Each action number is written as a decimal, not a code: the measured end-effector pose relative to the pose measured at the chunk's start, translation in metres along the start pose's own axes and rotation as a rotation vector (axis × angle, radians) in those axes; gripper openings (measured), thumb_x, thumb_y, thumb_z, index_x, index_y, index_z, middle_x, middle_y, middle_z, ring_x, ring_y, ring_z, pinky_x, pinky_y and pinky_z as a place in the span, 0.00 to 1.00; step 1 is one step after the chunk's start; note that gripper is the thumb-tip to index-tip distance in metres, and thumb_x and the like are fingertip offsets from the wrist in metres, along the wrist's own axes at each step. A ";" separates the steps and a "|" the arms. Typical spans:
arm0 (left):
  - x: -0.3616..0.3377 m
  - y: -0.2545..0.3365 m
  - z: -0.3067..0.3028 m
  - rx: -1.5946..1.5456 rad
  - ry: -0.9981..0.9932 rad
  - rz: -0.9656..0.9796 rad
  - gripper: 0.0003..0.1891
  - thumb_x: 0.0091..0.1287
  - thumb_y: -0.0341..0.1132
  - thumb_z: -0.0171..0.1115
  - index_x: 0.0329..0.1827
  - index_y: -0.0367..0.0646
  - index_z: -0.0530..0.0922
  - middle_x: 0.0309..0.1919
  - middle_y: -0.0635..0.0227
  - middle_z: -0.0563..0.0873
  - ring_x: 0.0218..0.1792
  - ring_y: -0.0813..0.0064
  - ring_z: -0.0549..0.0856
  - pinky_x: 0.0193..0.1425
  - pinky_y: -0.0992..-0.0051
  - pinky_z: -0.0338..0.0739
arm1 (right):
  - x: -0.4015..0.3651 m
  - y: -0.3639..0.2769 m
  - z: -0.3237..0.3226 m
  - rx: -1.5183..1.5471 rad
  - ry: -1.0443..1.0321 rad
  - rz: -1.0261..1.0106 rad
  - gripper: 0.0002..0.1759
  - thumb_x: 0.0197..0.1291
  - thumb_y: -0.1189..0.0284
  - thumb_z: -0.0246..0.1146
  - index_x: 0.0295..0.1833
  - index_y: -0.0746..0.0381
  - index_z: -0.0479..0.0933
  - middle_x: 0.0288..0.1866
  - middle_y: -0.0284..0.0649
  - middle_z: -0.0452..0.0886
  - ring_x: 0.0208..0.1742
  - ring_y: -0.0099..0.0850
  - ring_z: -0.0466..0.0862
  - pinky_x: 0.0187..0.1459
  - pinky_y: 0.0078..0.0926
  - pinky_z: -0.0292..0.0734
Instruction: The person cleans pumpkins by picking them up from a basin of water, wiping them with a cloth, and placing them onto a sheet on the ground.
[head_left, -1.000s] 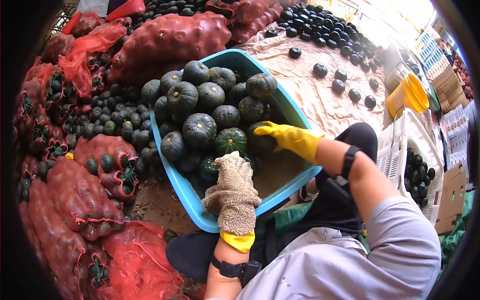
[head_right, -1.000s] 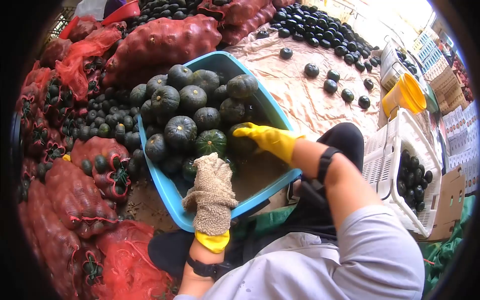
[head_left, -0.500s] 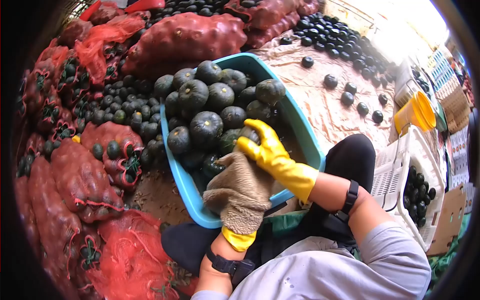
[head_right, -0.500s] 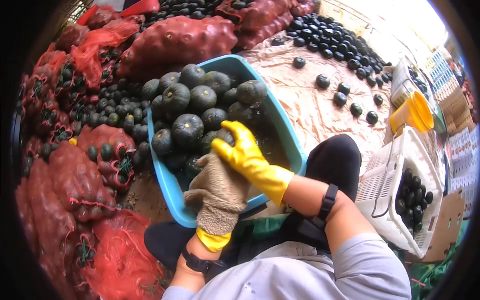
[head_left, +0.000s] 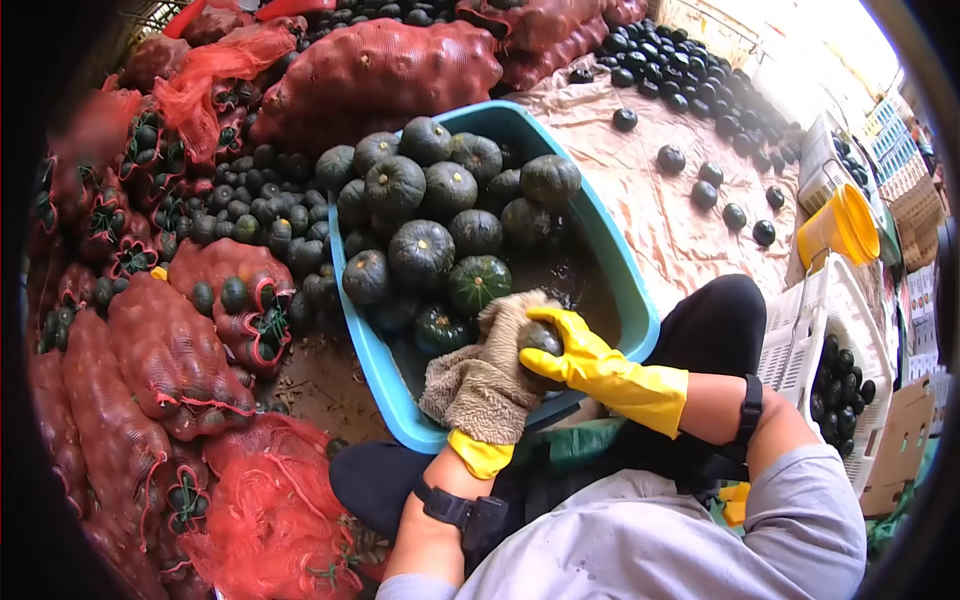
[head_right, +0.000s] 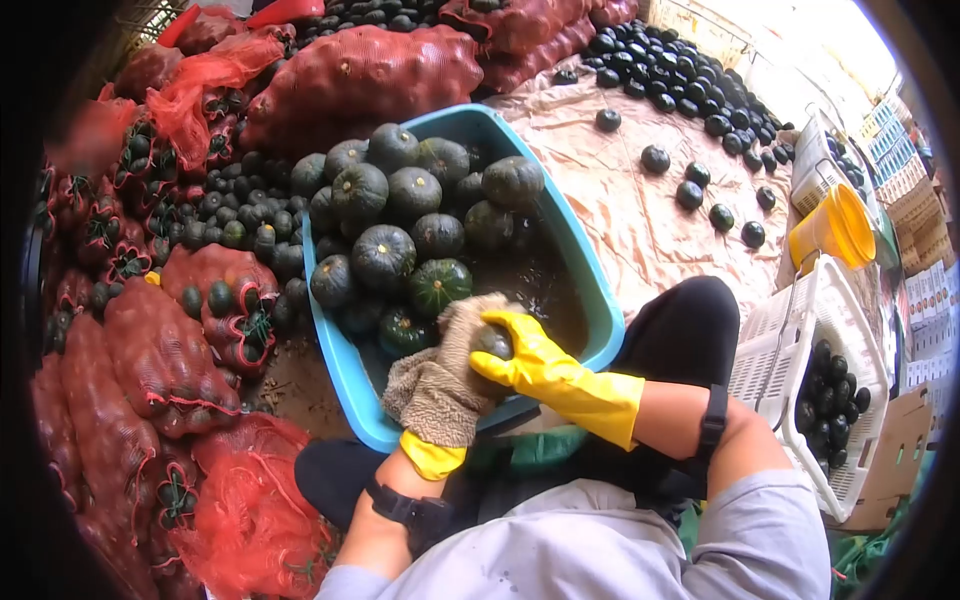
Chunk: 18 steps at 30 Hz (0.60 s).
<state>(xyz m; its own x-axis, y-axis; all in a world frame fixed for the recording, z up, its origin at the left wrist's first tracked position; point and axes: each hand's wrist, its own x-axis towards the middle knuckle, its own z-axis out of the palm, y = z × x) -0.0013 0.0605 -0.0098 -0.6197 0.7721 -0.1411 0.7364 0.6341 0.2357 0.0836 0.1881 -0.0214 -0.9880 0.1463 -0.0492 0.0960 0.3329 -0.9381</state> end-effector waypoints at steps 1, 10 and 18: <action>0.001 0.000 -0.002 -0.015 -0.047 -0.015 0.22 0.83 0.52 0.57 0.64 0.45 0.84 0.59 0.58 0.89 0.63 0.58 0.87 0.71 0.57 0.80 | 0.007 0.001 -0.011 -0.058 -0.022 0.103 0.44 0.61 0.55 0.81 0.78 0.60 0.74 0.74 0.58 0.77 0.78 0.54 0.76 0.78 0.48 0.72; 0.021 0.009 -0.011 -0.125 -0.288 -0.268 0.18 0.84 0.44 0.56 0.60 0.48 0.91 0.56 0.54 0.93 0.60 0.52 0.92 0.64 0.52 0.87 | 0.055 0.055 -0.018 -1.024 -0.451 0.379 0.52 0.52 0.65 0.83 0.84 0.44 0.69 0.88 0.50 0.67 0.85 0.60 0.68 0.81 0.61 0.67; -0.001 0.027 -0.052 -0.108 -0.235 -0.318 0.17 0.79 0.38 0.61 0.67 0.53 0.88 0.62 0.58 0.91 0.64 0.52 0.91 0.64 0.50 0.87 | 0.095 0.146 -0.035 -0.497 -0.428 0.310 0.48 0.50 0.56 0.86 0.75 0.62 0.76 0.64 0.54 0.88 0.65 0.47 0.87 0.61 0.43 0.83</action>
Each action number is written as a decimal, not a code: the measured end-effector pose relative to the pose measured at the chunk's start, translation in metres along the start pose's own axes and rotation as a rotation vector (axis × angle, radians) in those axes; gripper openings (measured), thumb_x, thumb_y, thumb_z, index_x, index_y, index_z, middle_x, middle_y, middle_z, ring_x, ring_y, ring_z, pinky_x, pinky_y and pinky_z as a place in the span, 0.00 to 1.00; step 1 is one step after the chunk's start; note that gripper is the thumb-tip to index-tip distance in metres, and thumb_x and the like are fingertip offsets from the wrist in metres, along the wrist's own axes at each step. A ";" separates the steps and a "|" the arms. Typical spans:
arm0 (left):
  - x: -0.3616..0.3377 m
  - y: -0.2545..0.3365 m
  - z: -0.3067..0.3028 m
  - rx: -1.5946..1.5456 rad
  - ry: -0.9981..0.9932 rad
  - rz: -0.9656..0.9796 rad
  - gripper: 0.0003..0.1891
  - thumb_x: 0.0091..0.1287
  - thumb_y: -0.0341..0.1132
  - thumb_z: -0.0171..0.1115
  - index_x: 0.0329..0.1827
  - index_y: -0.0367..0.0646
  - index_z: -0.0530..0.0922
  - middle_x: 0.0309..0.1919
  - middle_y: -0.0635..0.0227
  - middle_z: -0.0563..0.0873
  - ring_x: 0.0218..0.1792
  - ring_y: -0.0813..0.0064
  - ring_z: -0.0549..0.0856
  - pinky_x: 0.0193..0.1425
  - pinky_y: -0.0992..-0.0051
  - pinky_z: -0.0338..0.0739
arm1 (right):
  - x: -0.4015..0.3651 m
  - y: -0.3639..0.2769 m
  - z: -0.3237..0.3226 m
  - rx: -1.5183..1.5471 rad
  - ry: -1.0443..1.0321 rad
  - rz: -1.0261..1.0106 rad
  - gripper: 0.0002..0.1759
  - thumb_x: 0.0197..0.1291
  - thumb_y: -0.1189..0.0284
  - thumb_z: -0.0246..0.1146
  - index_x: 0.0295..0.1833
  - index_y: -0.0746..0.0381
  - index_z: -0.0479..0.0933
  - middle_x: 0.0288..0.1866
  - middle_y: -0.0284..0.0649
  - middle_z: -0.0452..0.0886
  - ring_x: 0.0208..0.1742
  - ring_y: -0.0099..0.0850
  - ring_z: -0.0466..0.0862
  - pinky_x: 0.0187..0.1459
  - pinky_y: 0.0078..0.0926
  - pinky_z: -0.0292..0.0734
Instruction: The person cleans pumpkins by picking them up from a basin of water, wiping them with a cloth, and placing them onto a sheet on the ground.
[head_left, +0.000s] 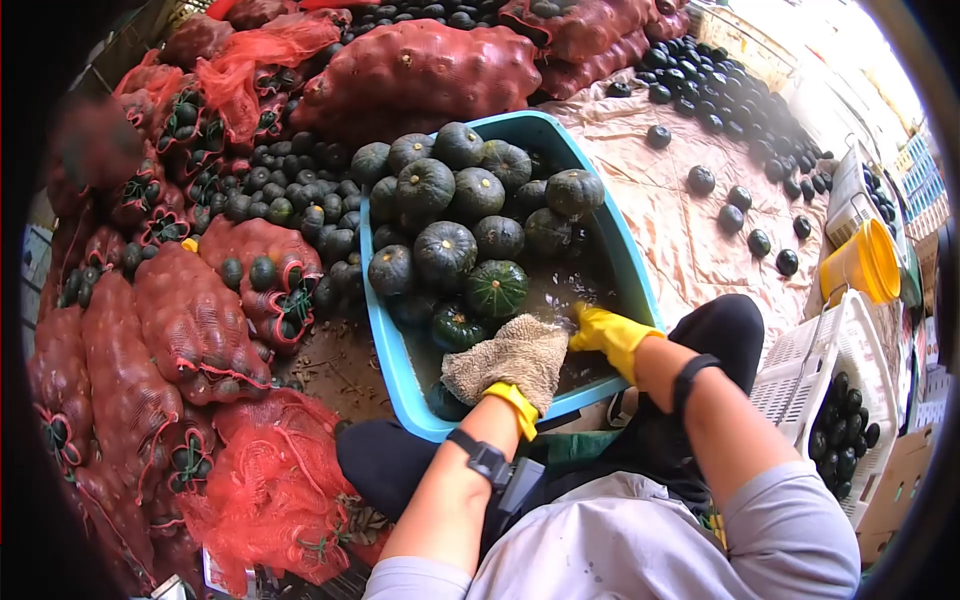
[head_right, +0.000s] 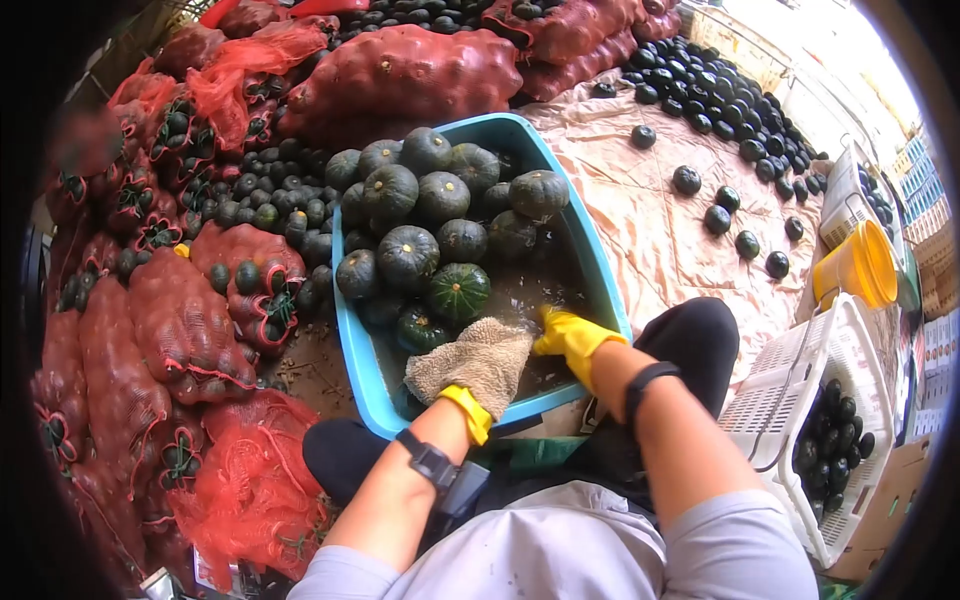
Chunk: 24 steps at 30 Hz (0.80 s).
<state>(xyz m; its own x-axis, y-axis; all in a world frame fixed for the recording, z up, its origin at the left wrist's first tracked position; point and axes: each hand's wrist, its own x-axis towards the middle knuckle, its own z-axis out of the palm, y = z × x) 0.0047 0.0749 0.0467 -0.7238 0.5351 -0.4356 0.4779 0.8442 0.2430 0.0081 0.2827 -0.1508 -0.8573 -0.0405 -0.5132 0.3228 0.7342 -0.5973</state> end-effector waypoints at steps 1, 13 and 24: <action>-0.006 -0.005 -0.001 0.012 0.037 0.040 0.18 0.76 0.37 0.64 0.66 0.52 0.88 0.61 0.57 0.91 0.63 0.52 0.91 0.64 0.51 0.87 | -0.010 -0.004 -0.005 0.270 0.009 0.071 0.47 0.52 0.57 0.85 0.75 0.61 0.75 0.62 0.51 0.87 0.60 0.44 0.87 0.59 0.42 0.82; -0.005 -0.053 0.069 -0.861 0.416 0.570 0.33 0.85 0.45 0.53 0.88 0.44 0.58 0.84 0.53 0.68 0.85 0.61 0.67 0.90 0.58 0.61 | -0.121 -0.155 0.028 0.433 0.754 -0.704 0.52 0.56 0.60 0.86 0.84 0.56 0.70 0.85 0.55 0.69 0.87 0.54 0.65 0.86 0.48 0.59; 0.028 -0.055 0.106 -3.331 -0.400 0.603 0.34 0.77 0.44 0.65 0.84 0.42 0.70 0.74 0.53 0.79 0.81 0.55 0.71 0.90 0.58 0.59 | -0.111 -0.160 0.022 0.276 0.538 -0.800 0.45 0.61 0.60 0.82 0.82 0.56 0.71 0.81 0.56 0.72 0.87 0.54 0.66 0.85 0.48 0.61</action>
<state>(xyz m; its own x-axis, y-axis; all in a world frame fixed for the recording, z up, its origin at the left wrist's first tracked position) 0.0114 0.0401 -0.0709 -0.7590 0.6503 -0.0324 -0.5366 -0.6530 -0.5345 0.0608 0.1550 -0.0121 -0.9082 -0.0913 0.4085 -0.4049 0.4393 -0.8019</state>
